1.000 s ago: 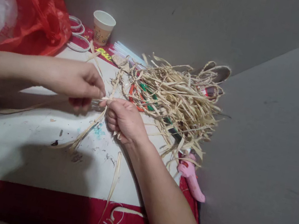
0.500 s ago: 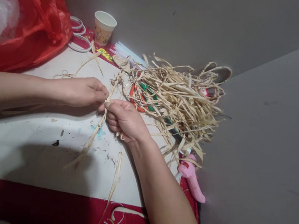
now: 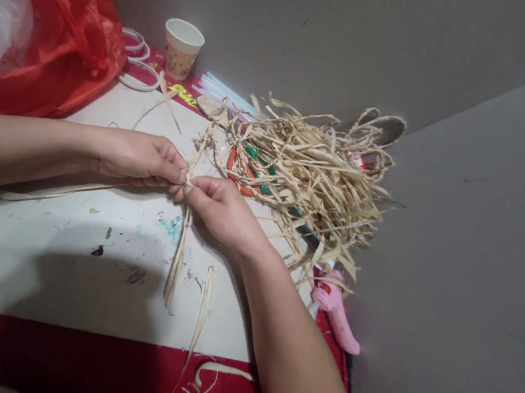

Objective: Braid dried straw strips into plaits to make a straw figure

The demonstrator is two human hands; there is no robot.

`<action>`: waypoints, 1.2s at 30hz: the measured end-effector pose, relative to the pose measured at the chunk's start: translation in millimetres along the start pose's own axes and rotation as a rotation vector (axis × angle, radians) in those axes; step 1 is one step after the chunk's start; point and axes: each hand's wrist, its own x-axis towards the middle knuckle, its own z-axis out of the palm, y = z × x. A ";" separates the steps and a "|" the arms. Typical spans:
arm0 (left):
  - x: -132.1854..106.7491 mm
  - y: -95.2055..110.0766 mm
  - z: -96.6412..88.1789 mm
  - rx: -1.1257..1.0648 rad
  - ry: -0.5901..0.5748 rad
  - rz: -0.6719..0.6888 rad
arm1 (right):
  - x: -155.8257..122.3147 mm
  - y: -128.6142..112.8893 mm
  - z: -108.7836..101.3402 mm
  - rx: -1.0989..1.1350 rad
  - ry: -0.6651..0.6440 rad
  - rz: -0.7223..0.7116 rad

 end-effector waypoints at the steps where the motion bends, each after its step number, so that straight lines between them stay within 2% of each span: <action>1: 0.0 0.1 0.1 -0.013 0.008 -0.003 | -0.6 -0.7 -0.8 -0.033 -0.008 -0.023; 6: 2.1 -1.3 1.5 0.067 0.097 0.036 | -4.9 -2.3 -7.1 -0.226 -0.032 -0.066; 12: 4.3 -6.6 1.4 0.284 0.189 0.098 | -6.0 -3.0 -9.0 -0.399 0.053 -0.071; 14: 4.1 -6.8 1.7 0.323 0.192 0.102 | -6.3 -5.4 -6.0 -0.301 0.055 -0.017; 18: 3.9 -7.2 3.5 0.323 0.179 0.128 | -8.2 -11.0 6.3 0.132 0.005 0.185; 20: 3.8 -7.8 5.3 0.287 0.179 0.149 | -9.3 -11.5 14.7 0.210 0.033 0.207; 21: 3.7 -8.1 6.4 0.257 0.185 0.150 | -9.9 -10.8 18.8 0.176 0.067 0.188; 26: 1.2 -6.9 12.6 0.091 0.214 0.116 | -13.6 -2.5 32.0 -0.360 0.312 -0.049; 28: -0.1 -5.7 14.5 0.036 0.207 0.101 | -15.3 -1.3 33.9 -0.606 0.359 -0.103; 32: -1.6 -5.4 16.8 -0.026 0.203 0.095 | -18.2 -3.2 39.1 -1.051 0.342 -0.029; 36: -1.4 -6.5 17.1 -0.061 0.217 0.070 | -22.5 -4.9 46.5 -1.236 0.278 -0.031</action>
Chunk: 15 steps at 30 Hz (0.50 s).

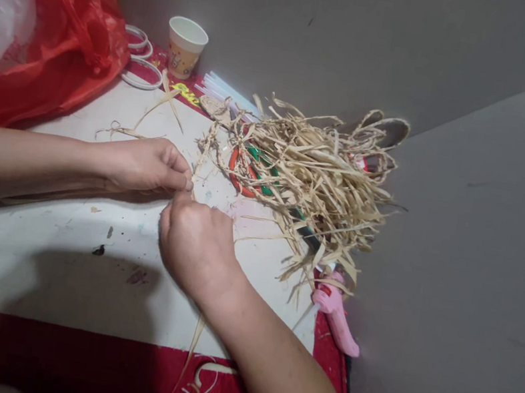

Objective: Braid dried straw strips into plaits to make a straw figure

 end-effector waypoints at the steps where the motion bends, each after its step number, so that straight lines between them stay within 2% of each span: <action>1: 0.1 0.4 -0.4 -0.008 -0.002 -0.003 | -2.2 -1.0 -1.7 -0.003 -0.015 -0.038; 4: 0.2 3.7 -3.2 -0.049 -0.017 -0.038 | -10.5 -0.3 -15.4 0.154 -0.166 -0.231; 6: 0.5 6.2 -6.2 -0.094 -0.046 -0.054 | -14.4 3.7 -28.9 0.411 -0.299 -0.339; 7: 0.8 7.1 -7.8 -0.119 -0.068 -0.054 | -14.8 7.1 -34.9 0.557 -0.293 -0.331; 8: 1.3 7.8 -9.4 -0.142 -0.092 -0.054 | -13.8 11.4 -39.5 0.691 -0.212 -0.276; 11: 2.9 8.3 -13.4 -0.193 -0.161 -0.070 | -1.9 28.8 -40.9 0.937 0.198 -0.018; 13: 3.9 8.0 -15.0 -0.204 -0.185 -0.079 | 10.0 41.5 -33.2 1.040 0.283 0.073; 15: 4.6 7.7 -15.7 -0.216 -0.194 -0.075 | 20.4 51.1 -23.8 1.140 0.238 0.156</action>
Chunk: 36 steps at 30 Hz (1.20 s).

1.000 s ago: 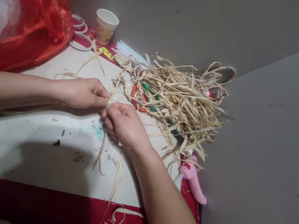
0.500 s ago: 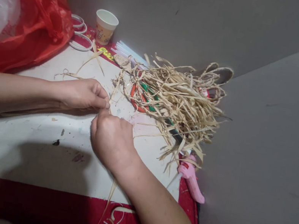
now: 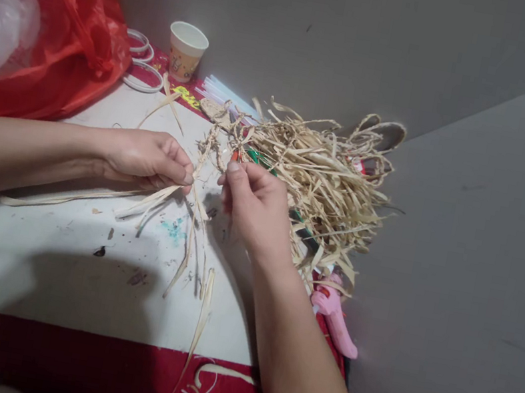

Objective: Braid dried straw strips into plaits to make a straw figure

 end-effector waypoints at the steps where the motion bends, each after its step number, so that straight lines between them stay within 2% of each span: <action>1: 0.2 -0.1 -0.2 -0.008 -0.003 0.000 | 3.7 4.7 0.0 0.020 -0.018 0.048; 5: 0.2 -1.0 -0.1 -0.021 -0.012 0.001 | 5.4 10.3 6.4 0.056 -0.197 0.187; 8: 0.3 -3.0 0.2 0.005 -0.020 0.024 | 0.9 6.7 14.5 0.195 -0.378 0.308; 11: 1.3 -5.8 0.4 0.033 -0.018 0.061 | -1.7 3.9 19.7 0.327 -0.470 0.398; 14: 2.4 -7.3 0.8 0.057 -0.019 0.103 | -1.2 5.2 19.6 0.378 -0.468 0.419; 20: 2.0 -3.9 0.4 0.235 -0.085 0.194 | 4.4 12.7 14.2 0.280 -0.505 0.425; 26: 1.1 -3.1 -3.7 0.467 0.031 0.221 | 7.7 15.1 12.4 0.422 -0.604 0.470; 30: -1.0 -1.6 -2.6 0.547 0.015 0.242 | 6.1 14.5 15.6 0.426 -0.551 0.443; 36: -6.8 8.2 -1.6 0.742 0.075 0.190 | 2.6 12.8 23.4 0.381 -0.443 0.434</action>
